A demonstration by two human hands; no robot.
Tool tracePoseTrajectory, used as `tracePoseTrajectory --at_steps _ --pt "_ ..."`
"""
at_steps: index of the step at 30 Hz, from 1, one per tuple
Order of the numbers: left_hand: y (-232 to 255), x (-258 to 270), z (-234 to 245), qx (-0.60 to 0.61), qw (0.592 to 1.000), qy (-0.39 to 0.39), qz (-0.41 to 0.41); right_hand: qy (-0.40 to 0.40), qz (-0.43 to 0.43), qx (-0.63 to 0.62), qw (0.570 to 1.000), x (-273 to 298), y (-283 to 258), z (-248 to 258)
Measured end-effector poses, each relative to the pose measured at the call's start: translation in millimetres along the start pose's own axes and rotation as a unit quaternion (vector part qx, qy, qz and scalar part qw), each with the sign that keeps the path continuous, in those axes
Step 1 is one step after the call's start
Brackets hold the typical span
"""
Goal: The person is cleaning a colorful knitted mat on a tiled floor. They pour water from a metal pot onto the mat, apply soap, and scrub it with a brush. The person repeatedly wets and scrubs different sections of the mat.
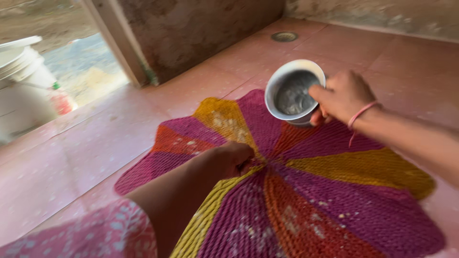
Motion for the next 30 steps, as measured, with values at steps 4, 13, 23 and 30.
tracePoseTrajectory --at_steps 4,13,23,30 --pt "46 -21 -62 0.002 0.998 -0.064 -0.005 0.046 0.177 0.264 0.947 -3 -25 51" --pt "110 5 -152 -0.116 0.977 -0.138 -0.111 0.147 0.303 0.379 0.862 -3 -23 105" --pt "126 8 -222 -0.234 0.920 -0.291 -0.123 0.090 0.020 0.077 0.993 16 9 164" --pt "153 27 -249 -0.177 0.940 -0.250 -0.150 0.116 0.061 0.200 0.971 31 16 188"
Point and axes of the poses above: each hand's wrist, its own x-axis away from the middle knuckle, its own z-axis out of the back of the hand, y = z × x, the point moved 1 cm from there along -x, towards the middle knuckle, and after that the axes turned 7 degrees about y, right-handed, at the moved point
